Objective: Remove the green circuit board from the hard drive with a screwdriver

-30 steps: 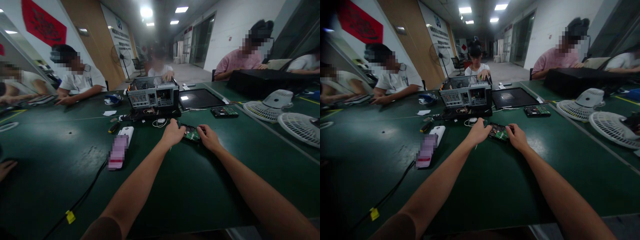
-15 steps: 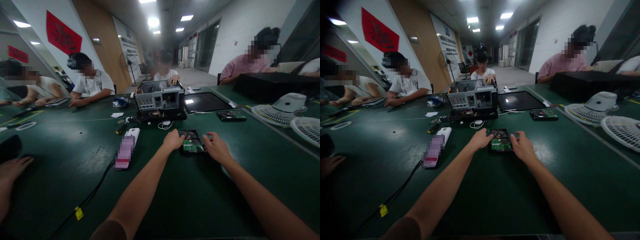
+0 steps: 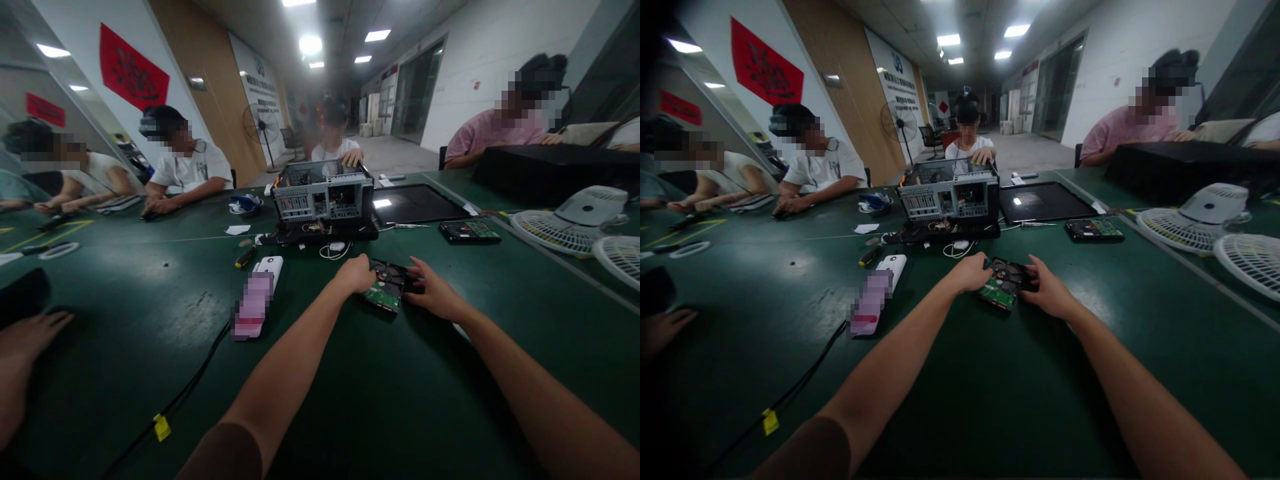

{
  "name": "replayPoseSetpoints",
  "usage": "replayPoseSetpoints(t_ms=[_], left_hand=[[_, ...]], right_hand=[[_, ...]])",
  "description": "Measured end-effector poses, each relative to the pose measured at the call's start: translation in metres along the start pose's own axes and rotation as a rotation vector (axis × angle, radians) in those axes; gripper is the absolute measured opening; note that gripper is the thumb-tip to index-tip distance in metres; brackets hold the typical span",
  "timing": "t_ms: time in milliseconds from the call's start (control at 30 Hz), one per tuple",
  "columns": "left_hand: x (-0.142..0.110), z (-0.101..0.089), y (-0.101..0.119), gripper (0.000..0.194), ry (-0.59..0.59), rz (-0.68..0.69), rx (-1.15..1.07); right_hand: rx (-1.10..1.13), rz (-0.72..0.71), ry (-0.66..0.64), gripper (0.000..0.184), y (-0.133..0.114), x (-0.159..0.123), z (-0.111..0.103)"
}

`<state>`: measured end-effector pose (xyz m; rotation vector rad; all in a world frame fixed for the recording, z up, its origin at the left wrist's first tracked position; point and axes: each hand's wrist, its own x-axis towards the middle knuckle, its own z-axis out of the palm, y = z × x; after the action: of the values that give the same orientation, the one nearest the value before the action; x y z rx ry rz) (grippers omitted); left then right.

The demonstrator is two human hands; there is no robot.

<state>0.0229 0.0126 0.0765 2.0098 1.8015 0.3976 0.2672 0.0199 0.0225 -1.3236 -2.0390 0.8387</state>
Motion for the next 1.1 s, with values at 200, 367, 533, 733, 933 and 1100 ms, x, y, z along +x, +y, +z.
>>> replayPoseSetpoints(t_ms=[200, 367, 533, 733, 933, 1100], left_hand=[[0.017, -0.004, 0.006, 0.029, -0.065, 0.171, -0.003], [0.017, -0.005, 0.011, 0.028, -0.139, 0.312, -0.040], [0.014, -0.002, 0.011, 0.029, -0.149, 0.410, -0.083], [0.001, -0.010, -0.006, 0.041, 0.261, 0.098, -0.219], [-0.015, -0.007, -0.025, 0.014, 0.366, -0.132, -0.585], [-0.024, 0.019, -0.031, 0.029, 0.358, -0.321, -1.072]], right_hand=[[-0.185, 0.057, -0.045, 0.117, -0.006, -0.011, -0.010], [-0.244, -0.147, -0.099, 0.130, -0.012, -0.012, -0.017], [-0.161, -0.194, -0.281, 0.131, -0.022, -0.014, -0.020], [-0.248, -0.181, -0.184, 0.122, -0.030, -0.022, -0.013], [-0.290, -0.091, 0.049, 0.117, -0.027, -0.017, 0.001], [-0.288, -0.028, 0.251, 0.114, -0.024, -0.015, 0.006]])
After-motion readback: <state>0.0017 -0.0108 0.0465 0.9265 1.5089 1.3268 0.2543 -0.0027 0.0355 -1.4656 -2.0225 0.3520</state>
